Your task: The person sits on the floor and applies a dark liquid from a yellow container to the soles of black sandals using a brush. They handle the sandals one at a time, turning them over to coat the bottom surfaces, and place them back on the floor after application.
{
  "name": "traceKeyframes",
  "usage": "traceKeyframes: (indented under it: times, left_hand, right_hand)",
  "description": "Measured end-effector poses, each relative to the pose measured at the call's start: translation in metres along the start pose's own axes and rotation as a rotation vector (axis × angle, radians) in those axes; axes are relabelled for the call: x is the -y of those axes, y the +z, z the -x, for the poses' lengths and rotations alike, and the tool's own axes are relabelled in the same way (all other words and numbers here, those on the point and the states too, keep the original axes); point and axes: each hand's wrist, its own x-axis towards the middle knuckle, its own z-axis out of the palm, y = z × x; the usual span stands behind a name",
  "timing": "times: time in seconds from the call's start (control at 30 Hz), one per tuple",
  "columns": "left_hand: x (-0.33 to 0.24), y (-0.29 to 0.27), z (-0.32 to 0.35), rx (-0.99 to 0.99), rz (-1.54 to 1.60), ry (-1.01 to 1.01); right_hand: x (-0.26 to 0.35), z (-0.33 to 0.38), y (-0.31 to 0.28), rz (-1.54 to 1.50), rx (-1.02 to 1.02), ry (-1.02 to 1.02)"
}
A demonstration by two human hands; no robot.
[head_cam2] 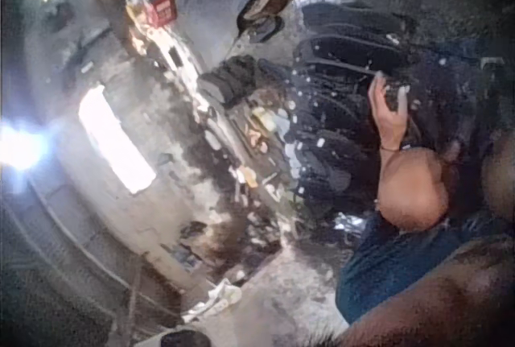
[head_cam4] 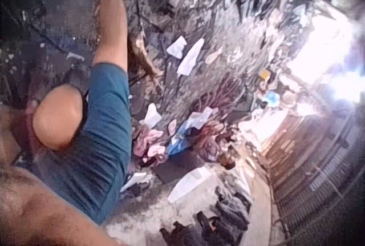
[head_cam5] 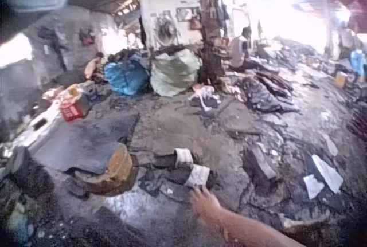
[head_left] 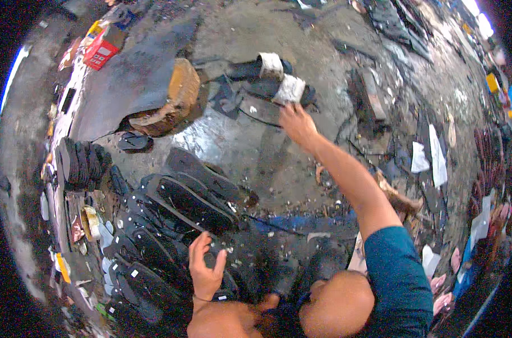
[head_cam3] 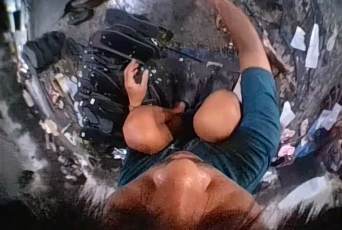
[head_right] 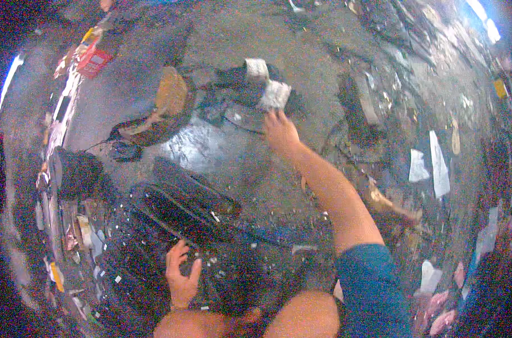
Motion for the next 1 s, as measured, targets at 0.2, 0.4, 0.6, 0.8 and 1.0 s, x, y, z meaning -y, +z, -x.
traceKeyframes:
  times: [0.2, 0.4, 0.6, 0.8, 1.0]
  left_hand:
    - [-0.009, 0.049, -0.07, 0.4, -0.356, 0.423]
    - [-0.062, 0.142, -0.154, 0.665, -0.274, 0.776]
    - [-0.15, 0.247, -0.158, 1.037, -0.224, 1.19]
    - [-0.203, 0.32, -0.098, 1.348, -0.205, 1.351]
    - [-0.204, 0.354, -0.097, 1.479, -0.191, 1.461]
  right_hand:
    - [-0.001, 0.013, -0.031, -0.47, -0.057, 0.459]
    - [0.082, 0.279, -0.121, -0.96, -0.121, 0.758]
    - [0.233, 0.542, -0.271, -0.913, 0.318, 1.264]
    - [0.391, 0.571, -0.345, -0.884, 0.818, 1.526]
    - [0.364, 0.573, -0.355, -1.024, 0.99, 1.56]
